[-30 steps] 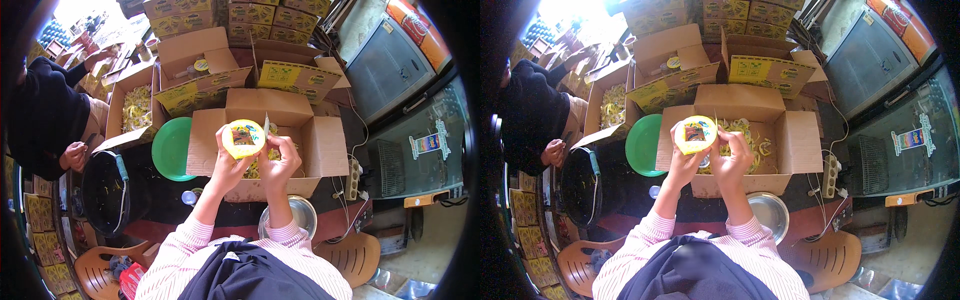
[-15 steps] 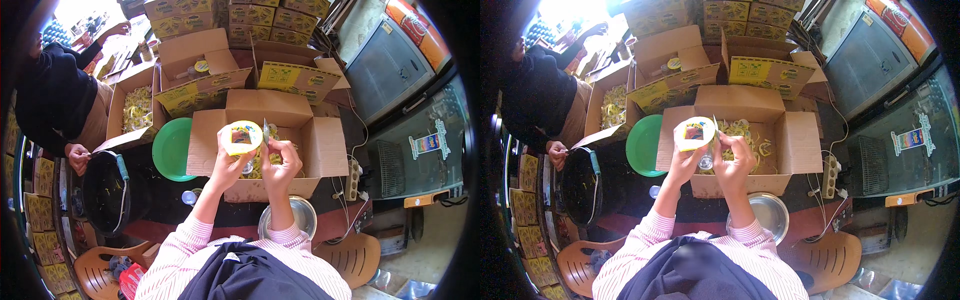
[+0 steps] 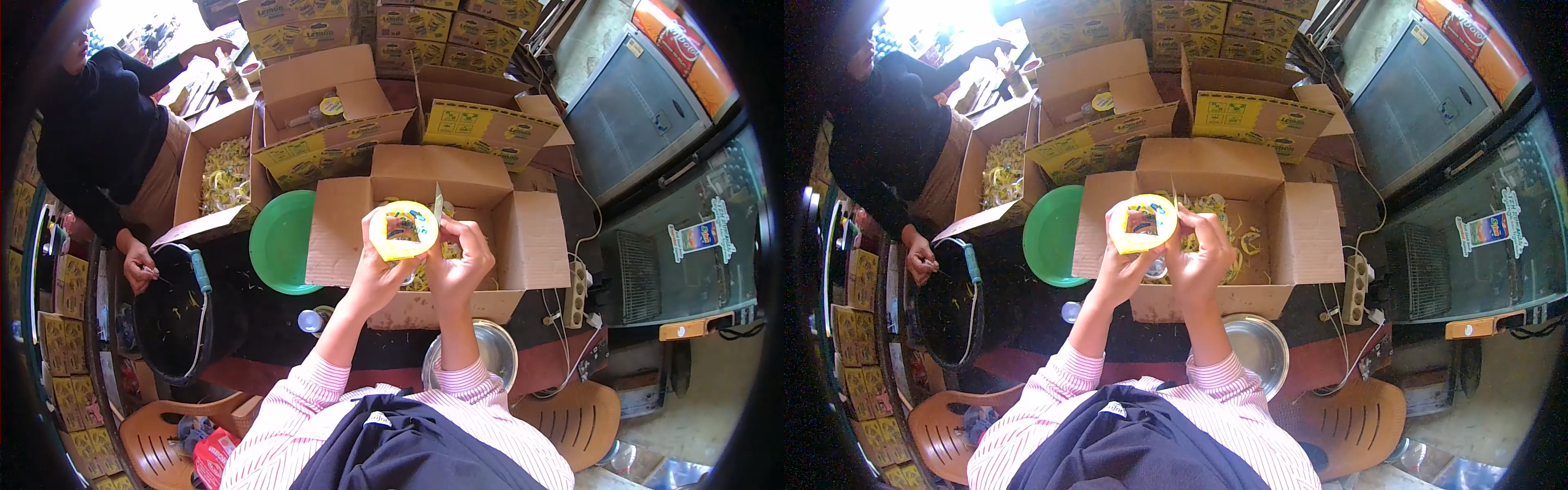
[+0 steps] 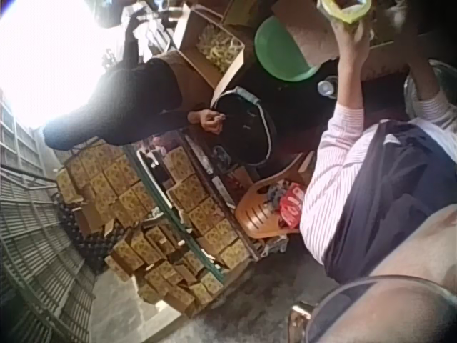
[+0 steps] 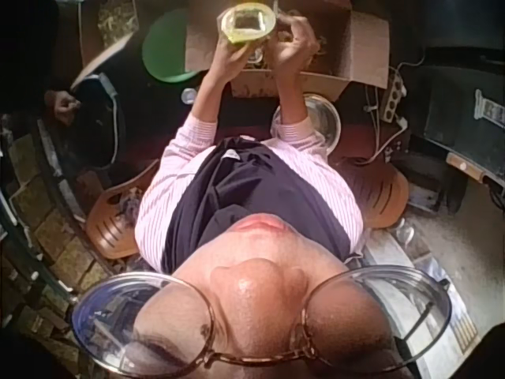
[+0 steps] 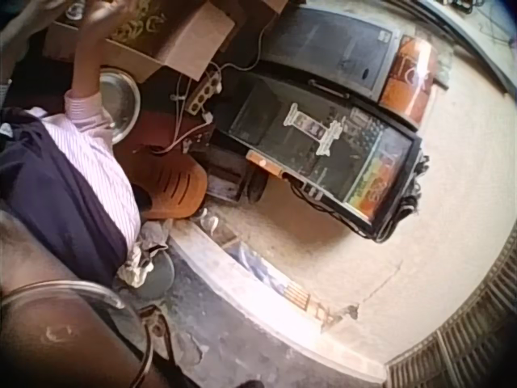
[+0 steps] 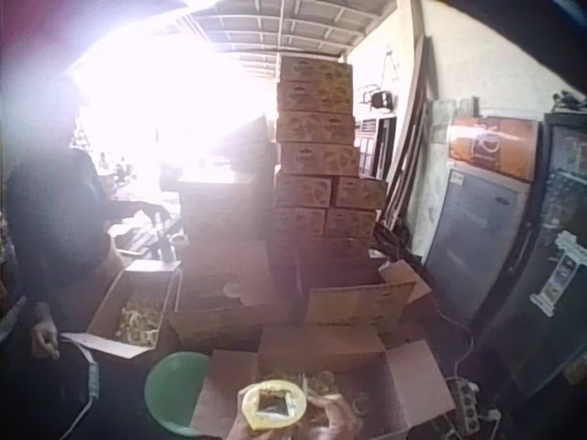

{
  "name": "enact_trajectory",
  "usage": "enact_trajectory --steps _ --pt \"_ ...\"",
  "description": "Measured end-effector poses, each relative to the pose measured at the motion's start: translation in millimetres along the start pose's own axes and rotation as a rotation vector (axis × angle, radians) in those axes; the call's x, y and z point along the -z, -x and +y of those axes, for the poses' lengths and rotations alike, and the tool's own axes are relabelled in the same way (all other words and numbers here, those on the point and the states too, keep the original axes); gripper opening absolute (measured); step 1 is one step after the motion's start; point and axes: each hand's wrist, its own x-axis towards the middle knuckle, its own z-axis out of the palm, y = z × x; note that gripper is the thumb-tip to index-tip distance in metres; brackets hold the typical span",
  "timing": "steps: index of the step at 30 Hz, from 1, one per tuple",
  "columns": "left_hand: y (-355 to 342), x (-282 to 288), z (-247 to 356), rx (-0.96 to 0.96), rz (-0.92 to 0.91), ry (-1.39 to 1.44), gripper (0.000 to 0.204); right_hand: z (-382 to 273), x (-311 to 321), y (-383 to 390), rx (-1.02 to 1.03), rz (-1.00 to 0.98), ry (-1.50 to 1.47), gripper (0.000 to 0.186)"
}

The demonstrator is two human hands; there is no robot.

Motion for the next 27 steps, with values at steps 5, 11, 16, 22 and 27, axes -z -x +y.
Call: enact_trajectory --steps 5,11,16,22,27 --pt "1 4 -15 0.074 -0.024 0.133 0.048 3 -2 -1 -0.055 -0.001 -0.034 0.015" --pt "5 2 -15 0.241 0.024 0.452 0.047 2 4 7 -0.100 -0.009 -0.022 0.009" --pt "4 4 -15 0.236 -0.006 0.448 0.044 -6 5 10 -0.049 -0.026 -0.005 0.010" --pt "5 2 -17 0.174 0.026 0.309 0.042 -9 4 11 -0.007 -0.025 0.040 0.017" --pt "4 8 -9 0.098 -0.038 0.024 0.048 -7 0 8 0.032 -0.003 0.063 0.018"
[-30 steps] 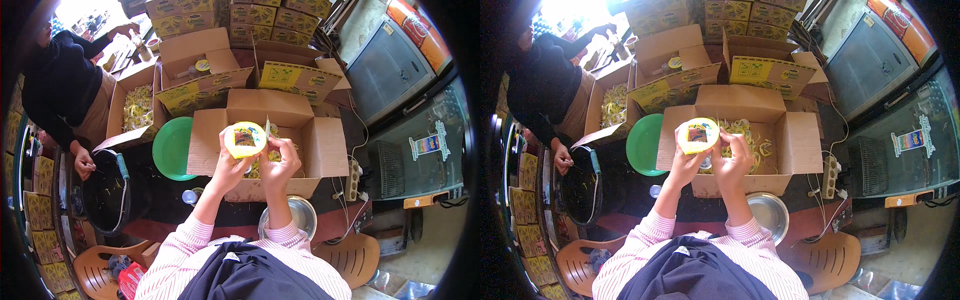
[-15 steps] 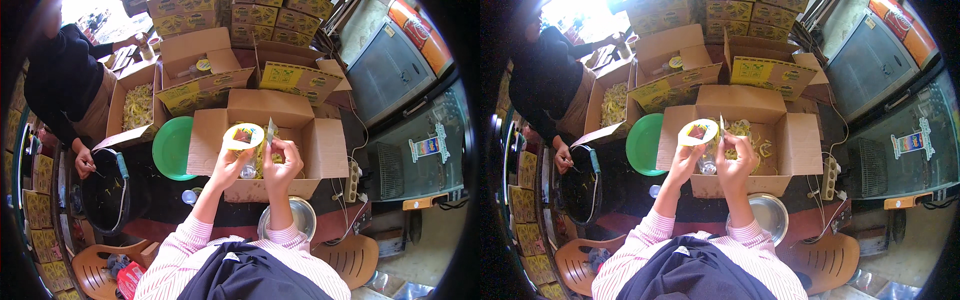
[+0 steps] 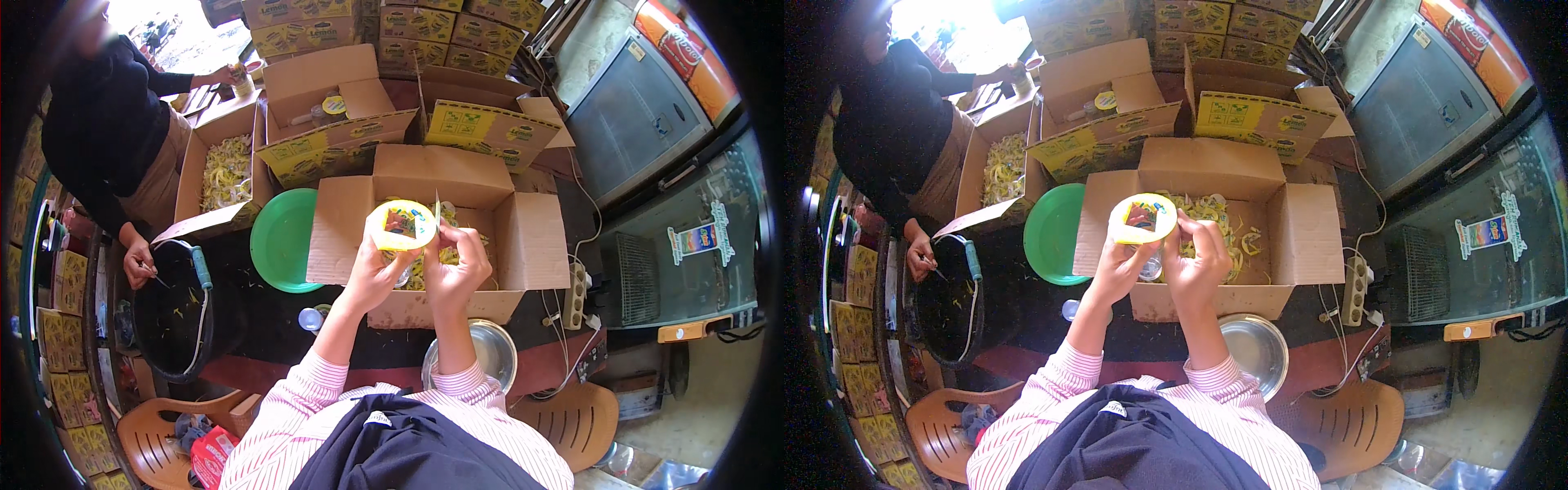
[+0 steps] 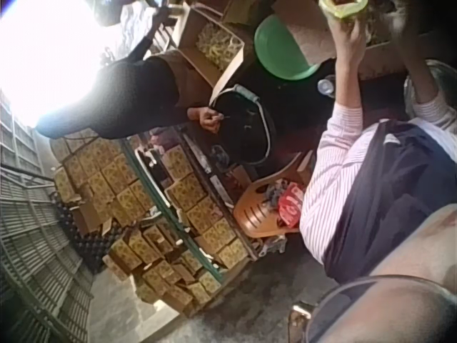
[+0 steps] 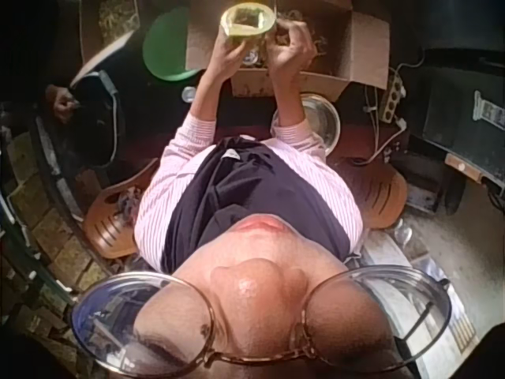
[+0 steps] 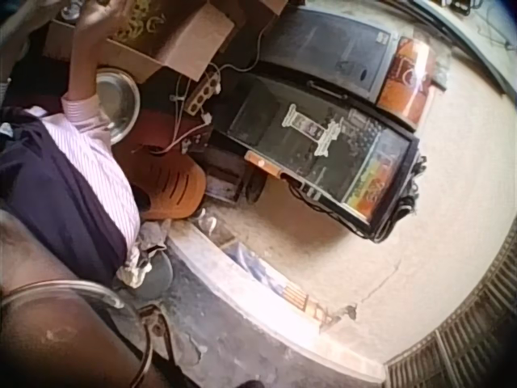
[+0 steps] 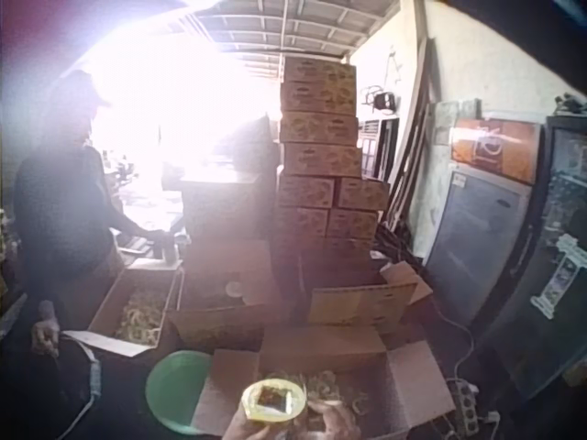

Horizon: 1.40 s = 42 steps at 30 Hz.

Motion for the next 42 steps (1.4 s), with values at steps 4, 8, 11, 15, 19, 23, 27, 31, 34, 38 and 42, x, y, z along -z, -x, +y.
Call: enact_trajectory --steps 4,8,11,15,19,23,27,31,34,38,42 --pt "3 1 0 -0.015 -0.008 0.086 0.049 5 -2 -3 -0.038 -0.019 -0.067 0.019" --pt "5 3 -5 0.072 -0.048 0.267 0.054 10 -4 -4 -0.105 -0.035 -0.114 0.020" --pt "5 1 -10 0.073 -0.007 0.308 0.045 8 -4 -5 -0.127 -0.060 -0.086 0.016" --pt "8 5 -12 0.118 0.027 0.382 0.038 5 -3 0 -0.130 -0.073 -0.065 0.013" --pt "8 7 -15 0.095 0.035 0.389 0.039 4 -2 4 -0.128 -0.067 -0.103 0.013" --pt "5 1 -3 0.037 0.038 0.391 0.038 2 -4 4 -0.125 -0.052 -0.112 0.013" --pt "5 2 0 0.047 0.041 0.381 0.037 -1 -4 5 -0.116 -0.040 -0.114 0.016" --pt "5 4 0 0.024 0.021 0.281 0.039 0 -5 5 -0.093 -0.034 -0.115 0.017" --pt "5 7 -1 0.021 -0.006 0.244 0.040 -4 -5 4 -0.097 -0.038 -0.092 0.017" --pt "4 8 5 0.003 0.057 0.178 0.040 -3 -5 4 -0.117 -0.025 -0.117 0.015" --pt "2 12 1 -0.004 0.106 0.185 0.044 -9 -1 2 -0.119 -0.039 -0.129 0.014"
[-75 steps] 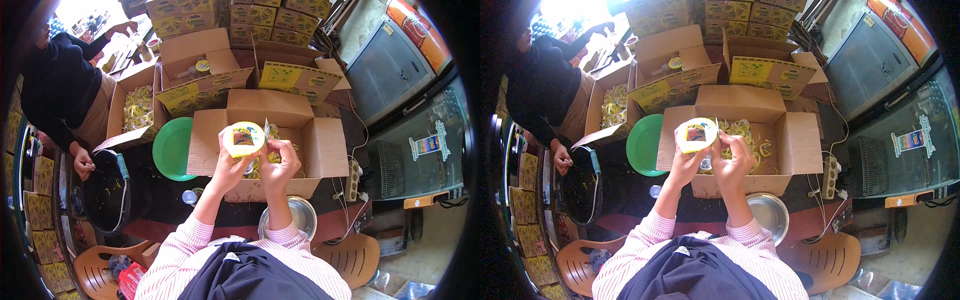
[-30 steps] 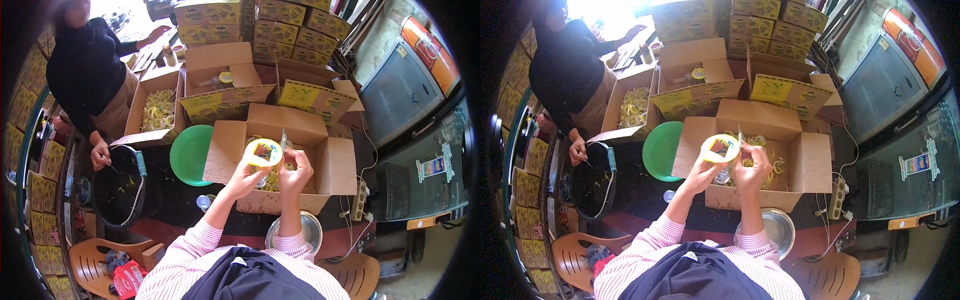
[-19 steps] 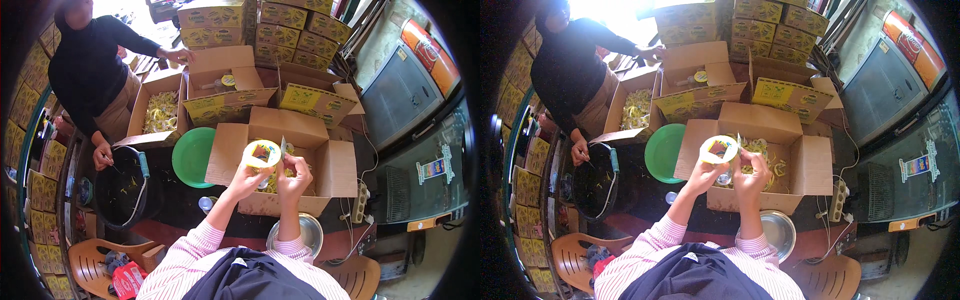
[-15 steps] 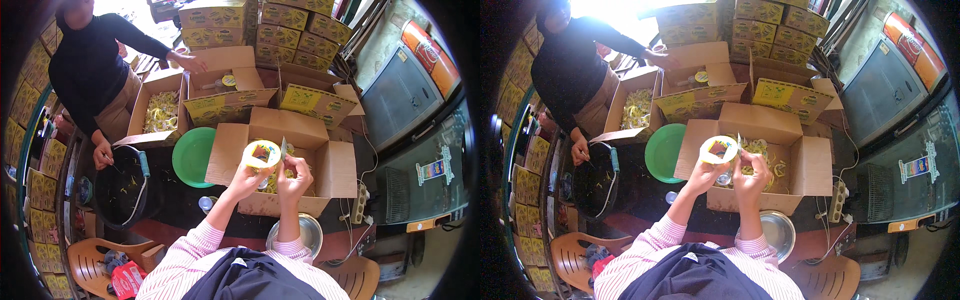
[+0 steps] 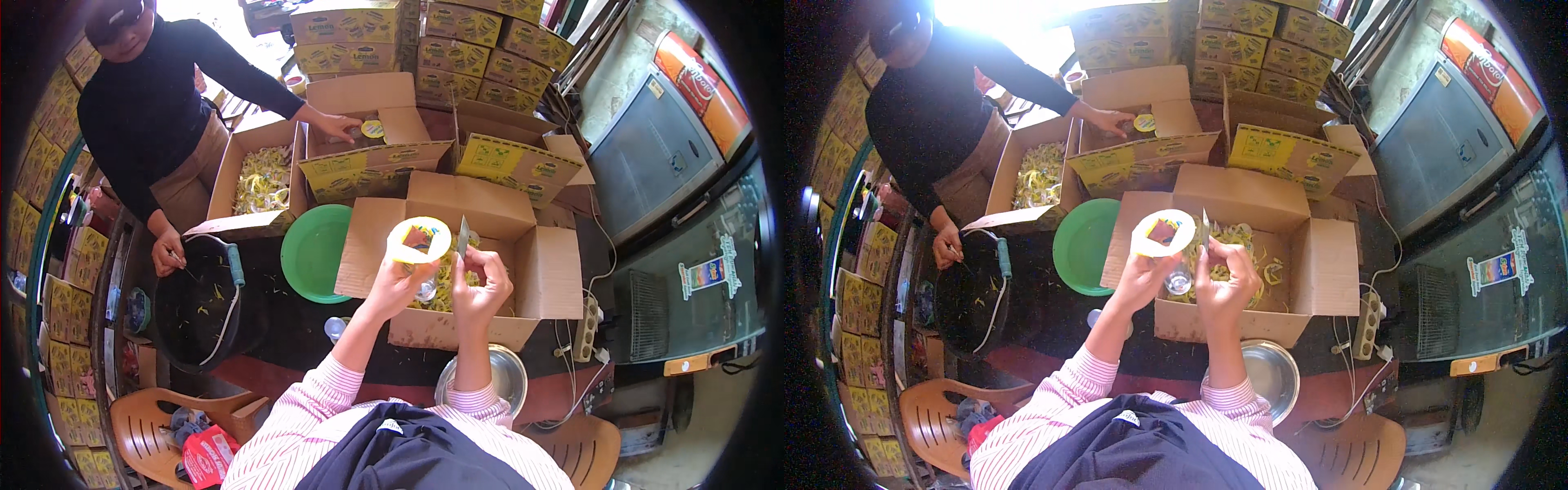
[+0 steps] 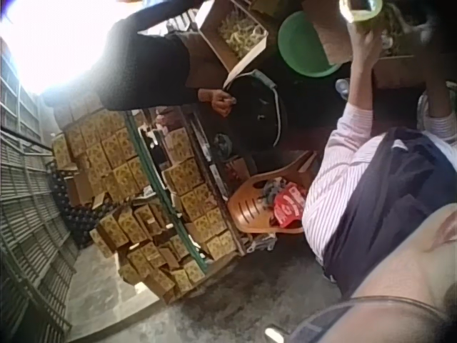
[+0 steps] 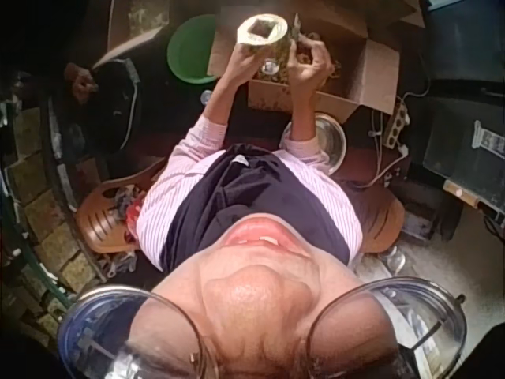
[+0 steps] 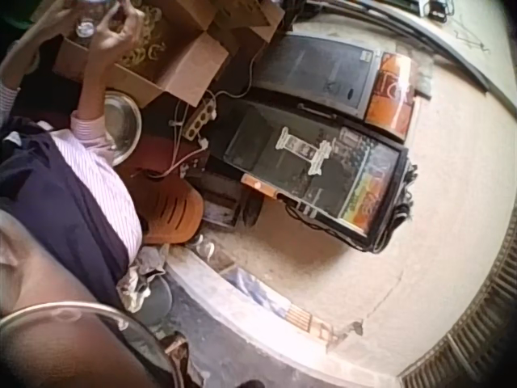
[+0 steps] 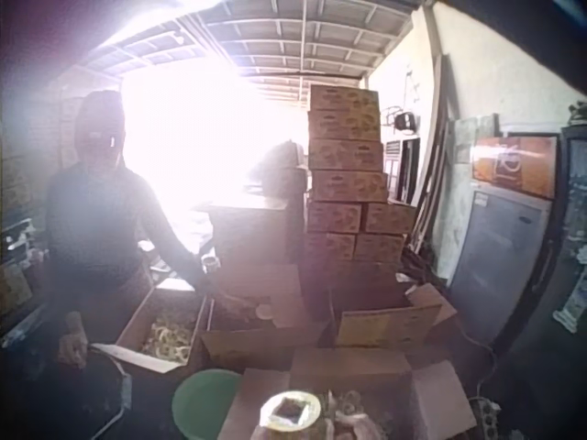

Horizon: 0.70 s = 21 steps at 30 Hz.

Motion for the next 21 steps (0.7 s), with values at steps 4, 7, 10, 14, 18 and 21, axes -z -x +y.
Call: enact_trajectory --steps 4,7,10,14,18,21 --pt "-1 -3 7 0.082 0.056 0.291 0.047 -8 -2 -7 0.047 0.001 -0.025 0.014" --pt "-1 0 12 0.042 0.005 0.261 0.046 -17 -3 -11 0.057 -0.022 -0.018 0.015" --pt "-3 -1 19 0.052 -0.018 0.249 0.046 -19 -3 -13 0.065 -0.022 -0.025 0.015" --pt "-4 -1 15 0.045 -0.023 0.251 0.047 -21 -6 -11 0.059 -0.037 -0.059 0.014" --pt "-4 -3 15 0.055 0.000 0.246 0.047 -19 -8 -10 0.081 -0.028 -0.048 0.014" --pt "-4 -1 19 0.054 -0.015 0.217 0.048 -21 -8 -8 0.118 -0.013 -0.026 0.016"
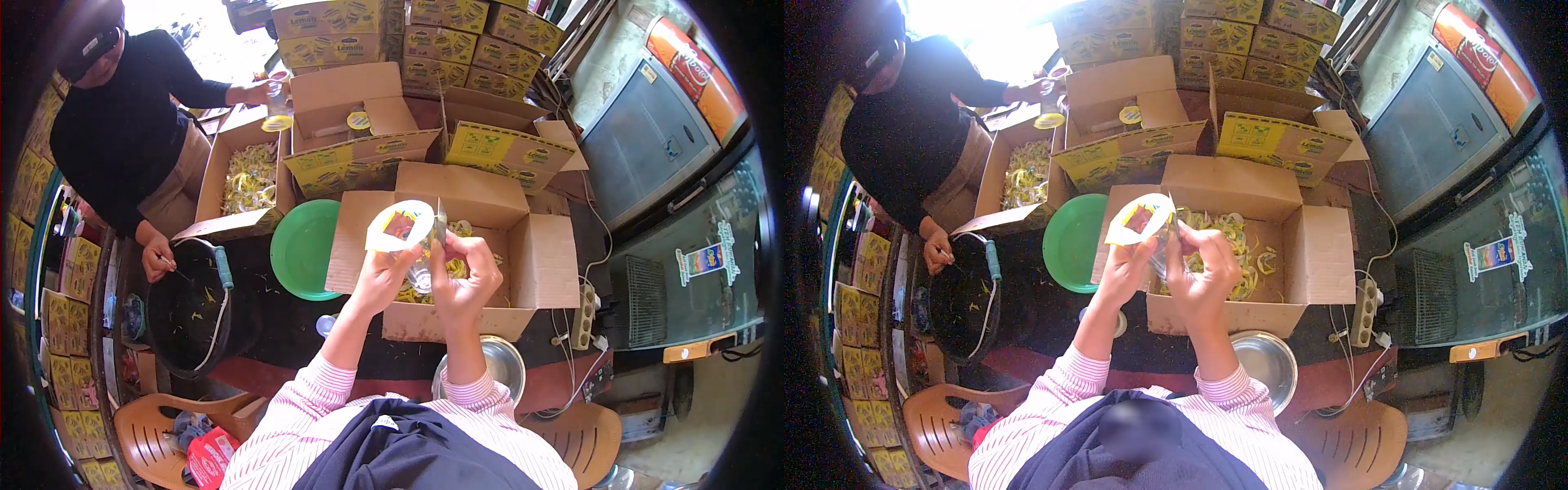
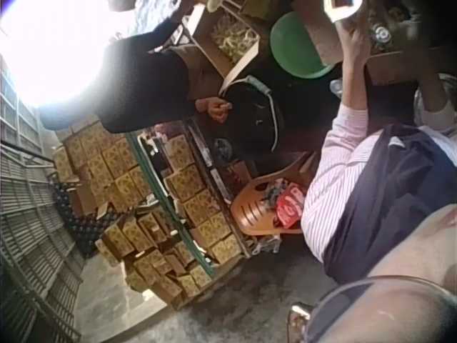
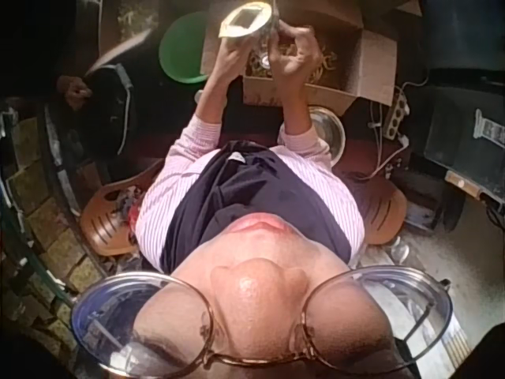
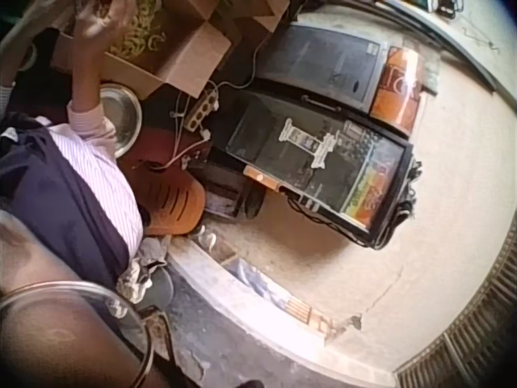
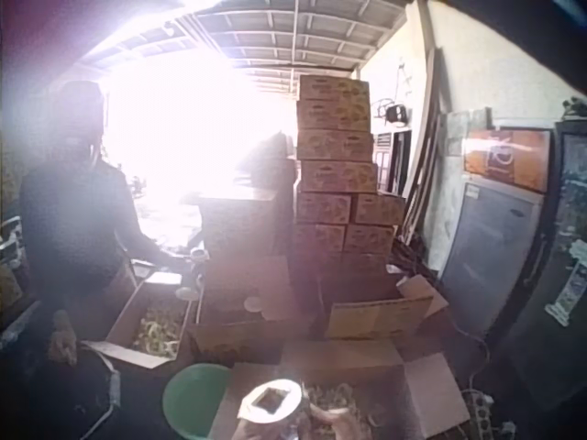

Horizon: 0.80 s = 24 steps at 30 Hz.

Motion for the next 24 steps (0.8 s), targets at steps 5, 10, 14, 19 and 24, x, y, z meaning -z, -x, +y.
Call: enact_trajectory --steps 5,10,14,19,24 --pt "-1 0 3 0.004 -0.042 -0.036 0.046 -3 -1 1 0.061 0.011 0.053 0.020" --pt "1 -6 5 -0.072 0.006 -0.110 0.042 -1 -5 4 0.062 0.018 0.095 0.020" --pt "2 -9 10 -0.072 0.028 -0.102 0.034 -1 -8 3 0.055 0.026 0.106 0.020" --pt "4 -1 13 0.002 -0.007 -0.228 0.028 5 -9 1 0.060 0.030 0.083 0.017" --pt "6 0 13 0.009 -0.091 -0.221 0.028 12 -3 -5 -0.032 -0.010 -0.029 0.014"
